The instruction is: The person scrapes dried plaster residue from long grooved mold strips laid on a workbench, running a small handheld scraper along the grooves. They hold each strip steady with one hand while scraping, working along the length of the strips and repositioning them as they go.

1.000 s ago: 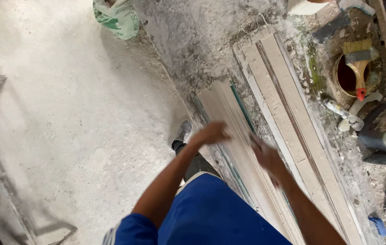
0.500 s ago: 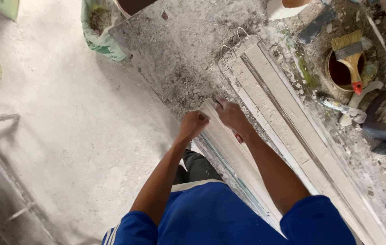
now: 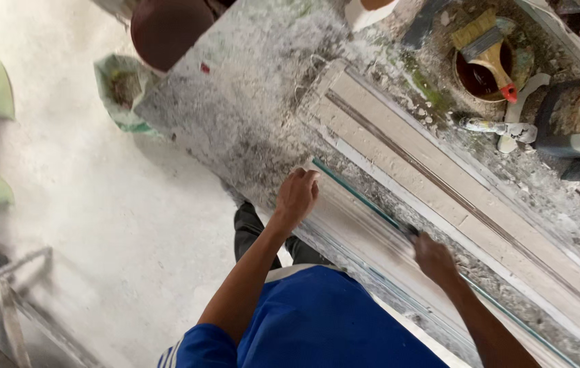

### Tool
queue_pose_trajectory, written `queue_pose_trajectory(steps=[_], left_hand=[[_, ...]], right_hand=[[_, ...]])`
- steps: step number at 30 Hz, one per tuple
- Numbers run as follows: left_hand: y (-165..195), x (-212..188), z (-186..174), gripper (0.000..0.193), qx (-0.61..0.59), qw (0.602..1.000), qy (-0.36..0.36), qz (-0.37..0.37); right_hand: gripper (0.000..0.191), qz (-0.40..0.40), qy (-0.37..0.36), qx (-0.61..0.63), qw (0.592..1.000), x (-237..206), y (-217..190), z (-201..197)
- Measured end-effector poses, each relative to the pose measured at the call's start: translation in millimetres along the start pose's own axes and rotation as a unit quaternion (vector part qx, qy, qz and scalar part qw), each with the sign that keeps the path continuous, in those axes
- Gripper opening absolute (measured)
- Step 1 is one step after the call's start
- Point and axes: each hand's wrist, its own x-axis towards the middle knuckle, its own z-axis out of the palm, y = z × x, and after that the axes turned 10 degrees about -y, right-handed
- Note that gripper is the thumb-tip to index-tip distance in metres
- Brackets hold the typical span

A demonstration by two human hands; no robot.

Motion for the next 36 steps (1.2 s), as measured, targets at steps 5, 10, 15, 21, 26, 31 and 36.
queue_pose_trajectory(steps=[5, 10, 15, 21, 26, 31, 36], left_hand=[[-9.8, 23.2, -24.4, 0.031, -0.041, 0.998, 0.001, -0.040], [-26.3, 31.0, -49.2, 0.022, 0.047, 0.998, 0.013, 0.045], [-14.1, 50.4, -40.0, 0.025, 0.104, 0.973, -0.118, 0.168], [-21.2, 71.7, -33.9, 0.026, 0.210, 0.920, -0.246, 0.220], [-41.4, 88.6, -80.7, 0.019, 0.244, 0.891, -0.240, 0.297], [-46.4, 90.7, -128.3, 0.022, 0.231, 0.905, -0.260, 0.244], [-36.4, 88.7, -122.7, 0.026, 0.188, 0.919, -0.225, 0.262]], right_hand=[[0.027, -0.092, -0.003, 0.043, 0.995, 109.7, -174.0, -69.9], [0.024, -0.059, 0.027, 0.002, 0.998, 152.8, -263.0, -97.4], [0.057, 0.109, -0.098, -0.113, 0.983, 50.4, -148.5, -45.0], [0.033, 0.311, 0.057, 0.071, 0.946, -106.2, -33.0, 4.6], [0.026, 0.239, 0.271, 0.861, 0.358, -80.5, -74.2, 39.5], [0.035, 0.143, 0.341, 0.907, 0.203, 12.8, -175.6, 9.9], [0.035, 0.217, 0.443, 0.866, 0.079, 90.9, -302.9, -57.1]])
